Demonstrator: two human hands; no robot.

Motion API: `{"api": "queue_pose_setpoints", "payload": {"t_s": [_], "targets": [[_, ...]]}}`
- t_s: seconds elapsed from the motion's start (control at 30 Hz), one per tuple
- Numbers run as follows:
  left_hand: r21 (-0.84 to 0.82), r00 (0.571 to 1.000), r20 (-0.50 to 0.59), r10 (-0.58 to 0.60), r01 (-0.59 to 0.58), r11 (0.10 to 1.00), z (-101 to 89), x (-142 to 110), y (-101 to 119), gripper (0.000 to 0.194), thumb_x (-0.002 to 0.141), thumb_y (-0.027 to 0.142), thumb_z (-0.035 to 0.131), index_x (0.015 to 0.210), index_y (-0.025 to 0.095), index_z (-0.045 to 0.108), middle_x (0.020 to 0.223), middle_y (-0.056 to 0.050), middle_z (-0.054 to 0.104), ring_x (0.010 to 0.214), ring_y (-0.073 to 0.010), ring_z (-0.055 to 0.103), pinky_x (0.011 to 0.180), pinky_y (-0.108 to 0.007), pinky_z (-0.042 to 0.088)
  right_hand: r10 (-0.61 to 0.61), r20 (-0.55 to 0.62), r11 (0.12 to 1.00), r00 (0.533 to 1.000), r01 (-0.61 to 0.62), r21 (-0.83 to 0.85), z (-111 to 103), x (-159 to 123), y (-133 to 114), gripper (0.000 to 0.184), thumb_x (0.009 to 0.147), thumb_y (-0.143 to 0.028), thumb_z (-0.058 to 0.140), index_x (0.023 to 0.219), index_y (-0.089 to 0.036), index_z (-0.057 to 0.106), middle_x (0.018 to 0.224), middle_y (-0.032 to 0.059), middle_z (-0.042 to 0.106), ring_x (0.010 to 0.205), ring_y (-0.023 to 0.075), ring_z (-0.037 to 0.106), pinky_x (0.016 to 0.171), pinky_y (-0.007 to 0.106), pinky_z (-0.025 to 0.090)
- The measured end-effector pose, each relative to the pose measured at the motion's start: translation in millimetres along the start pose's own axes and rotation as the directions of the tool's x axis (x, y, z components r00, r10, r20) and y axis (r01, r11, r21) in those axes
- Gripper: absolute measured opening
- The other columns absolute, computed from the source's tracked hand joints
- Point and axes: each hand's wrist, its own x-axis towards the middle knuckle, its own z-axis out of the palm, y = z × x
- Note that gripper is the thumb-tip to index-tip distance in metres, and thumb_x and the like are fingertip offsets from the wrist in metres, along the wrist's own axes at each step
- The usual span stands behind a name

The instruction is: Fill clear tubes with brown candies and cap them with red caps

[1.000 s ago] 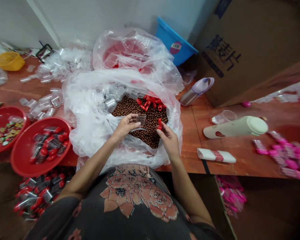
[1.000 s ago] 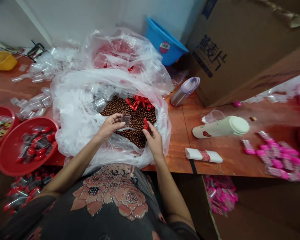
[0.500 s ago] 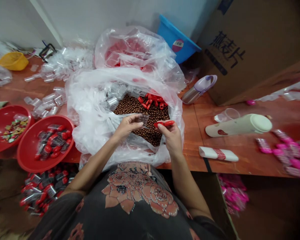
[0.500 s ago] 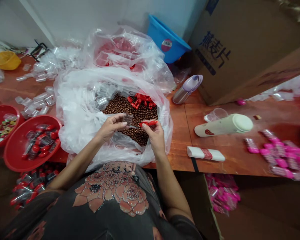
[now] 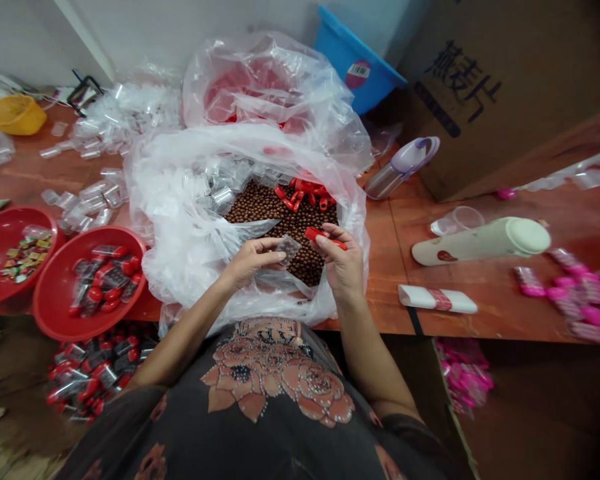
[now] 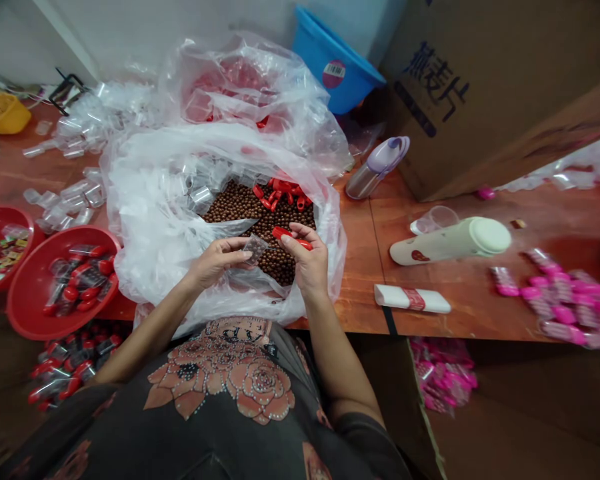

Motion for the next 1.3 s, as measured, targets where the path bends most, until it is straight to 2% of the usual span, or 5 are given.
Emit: {"api": "queue_pose_setpoints", "payload": {"t_s": [0.43, 0.8, 1.03, 1.17, 1.3], "targets": [[0.030, 0.998, 0.014, 0.053, -0.053, 0.998, 4.3, -6.6, -1.8, 0.048, 0.073, 0.029, 0.079, 0.118, 0.017, 0.072, 0.124, -0.011, 0.069, 0.100, -0.0190, 0.067, 0.085, -0.032, 0.056, -0.158, 0.231, 0.920, 0.960, 0.228, -0.318, 0.9, -12.5, 1.3, 0.030, 0.085, -0.034, 0.071, 0.115, -0.032, 0.073, 0.109, 0.0002, 0.068, 0.106, 0.0164, 0.062, 0.102, 0.040, 0.049], [0.044, 0.996, 0.027, 0.085, -0.086, 0.995, 2.2, -7.2, -8.6, 0.049, 0.072, 0.031, 0.080, 0.119, 0.020, 0.072, 0.123, -0.010, 0.070, 0.099, -0.0178, 0.067, 0.086, -0.032, 0.055, -0.001, 0.265, 0.962, 0.964, 0.073, -0.262, -1.5, -18.3, -18.3, 0.023, 0.096, -0.046, 0.055, 0.096, -0.024, 0.064, 0.060, -0.0064, 0.056, 0.052, 0.0082, 0.048, 0.050, 0.021, 0.039], [0.100, 0.991, 0.091, 0.101, -0.110, 0.989, 6.9, -5.1, -11.5, 0.044, 0.076, 0.034, 0.078, 0.116, 0.019, 0.074, 0.110, -0.009, 0.074, 0.089, -0.0160, 0.067, 0.085, -0.033, 0.056, 0.068, 0.333, 0.944, 0.940, 0.047, -0.325, -1.9, -15.0, -17.5, 0.024, 0.095, -0.048, 0.057, 0.097, -0.025, 0.061, 0.057, -0.0075, 0.057, 0.044, 0.0073, 0.044, 0.042, 0.020, 0.034], [0.079, 0.991, 0.063, 0.118, -0.123, 0.989, 8.0, -4.8, -11.6, 0.043, 0.076, 0.036, 0.078, 0.115, 0.018, 0.074, 0.107, -0.009, 0.074, 0.087, -0.0155, 0.067, 0.083, -0.033, 0.058, -0.130, 0.432, 0.789, 0.892, 0.357, -0.500, -6.0, -14.5, -19.6, 0.028, 0.096, -0.048, 0.054, 0.106, -0.025, 0.066, 0.081, -0.0012, 0.070, 0.058, 0.0110, 0.059, 0.054, 0.025, 0.049], [0.074, 0.992, 0.046, 0.119, -0.122, 0.990, 8.7, -6.1, -9.9, 0.043, 0.075, 0.036, 0.079, 0.114, 0.018, 0.074, 0.109, -0.009, 0.074, 0.087, -0.0155, 0.067, 0.080, -0.032, 0.059, -0.365, 0.625, 0.412, 0.690, 0.722, -0.556, -12.8, -14.3, -22.7, 0.027, 0.096, -0.040, 0.058, 0.118, -0.025, 0.064, 0.108, 0.0063, 0.072, 0.097, 0.0198, 0.067, 0.084, 0.036, 0.056]]}}
